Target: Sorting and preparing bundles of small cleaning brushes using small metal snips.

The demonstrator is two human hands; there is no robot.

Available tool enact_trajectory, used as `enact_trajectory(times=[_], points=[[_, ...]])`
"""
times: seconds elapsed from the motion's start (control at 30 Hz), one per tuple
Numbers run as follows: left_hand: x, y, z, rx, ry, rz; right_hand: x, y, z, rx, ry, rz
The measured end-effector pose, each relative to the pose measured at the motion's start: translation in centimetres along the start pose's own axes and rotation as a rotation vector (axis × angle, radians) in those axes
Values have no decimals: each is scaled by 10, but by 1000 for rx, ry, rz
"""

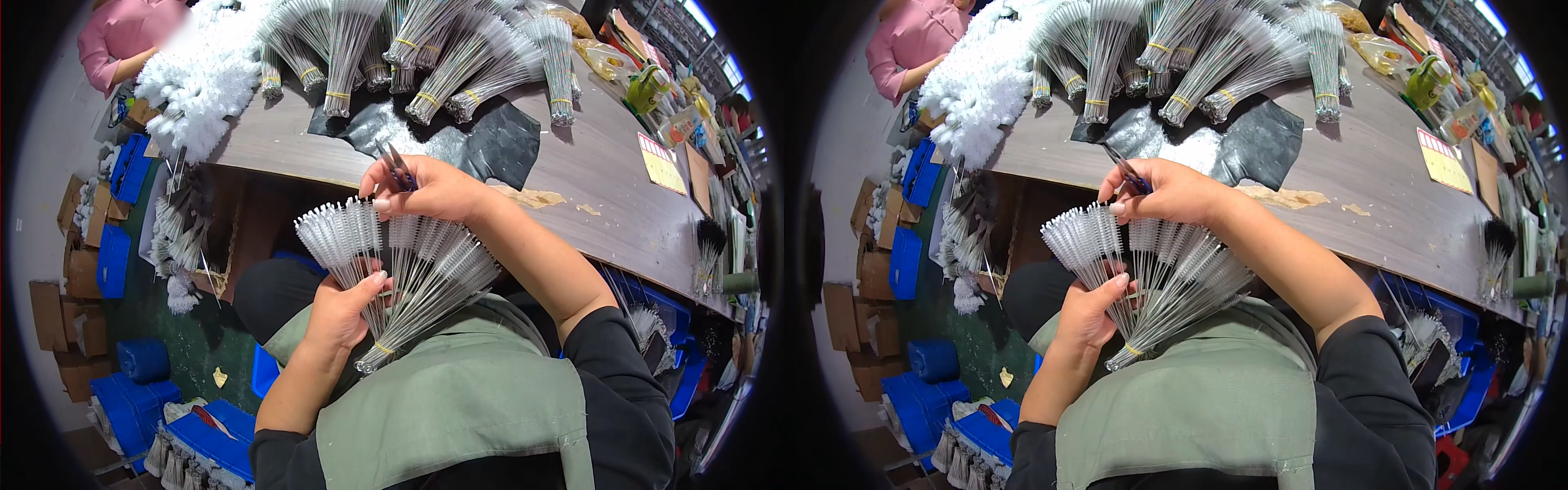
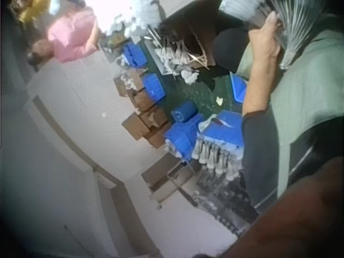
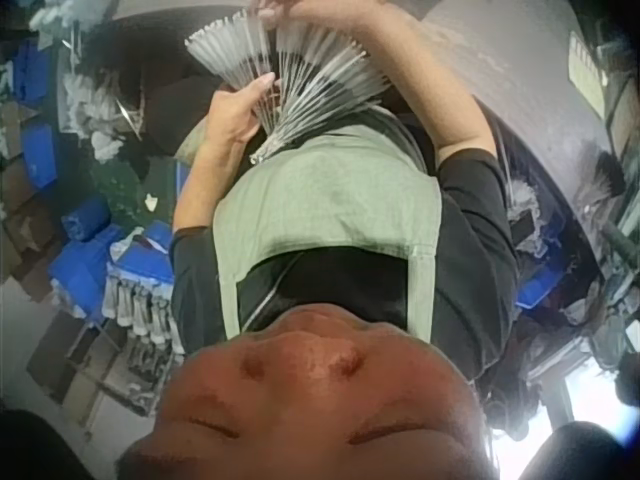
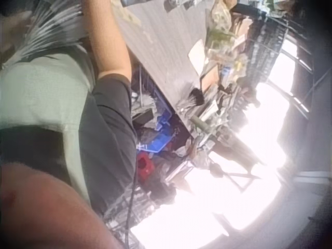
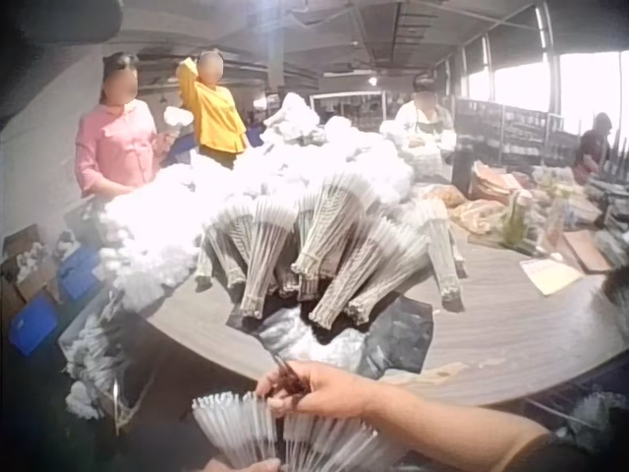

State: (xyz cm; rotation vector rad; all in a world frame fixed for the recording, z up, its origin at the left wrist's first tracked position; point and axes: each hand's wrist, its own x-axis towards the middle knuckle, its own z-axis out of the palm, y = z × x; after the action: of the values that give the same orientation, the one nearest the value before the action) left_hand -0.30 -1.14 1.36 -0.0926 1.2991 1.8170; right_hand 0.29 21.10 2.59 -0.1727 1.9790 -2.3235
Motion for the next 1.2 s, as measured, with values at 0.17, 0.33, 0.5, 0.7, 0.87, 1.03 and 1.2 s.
enact_trajectory(times=[0.17, 0.33, 0.5, 0.7, 0.87, 1.03, 1.2], points=[[-1, -2, -1, -8, -22, 4, -2, 9, -8, -28, -31, -63], [3, -4, 1, -5, -13, 4, -7, -13, -13, -527, 5, -48], [5, -8, 0, -5, -35, -17, -8, -26, -10, -668, -29, 9], [9, -25, -5, 91, -130, 1, -6, 3, 2, -653, 211, -143], [4, -28, -6, -20, -100, -99, -8, 10, 0, -296, 68, 166], [19, -28, -6, -2, -227, -34, -11, 13, -11, -129, 57, 105], [13, -23, -5, 24, -273, -10, -11, 8, -5, -107, 41, 156]])
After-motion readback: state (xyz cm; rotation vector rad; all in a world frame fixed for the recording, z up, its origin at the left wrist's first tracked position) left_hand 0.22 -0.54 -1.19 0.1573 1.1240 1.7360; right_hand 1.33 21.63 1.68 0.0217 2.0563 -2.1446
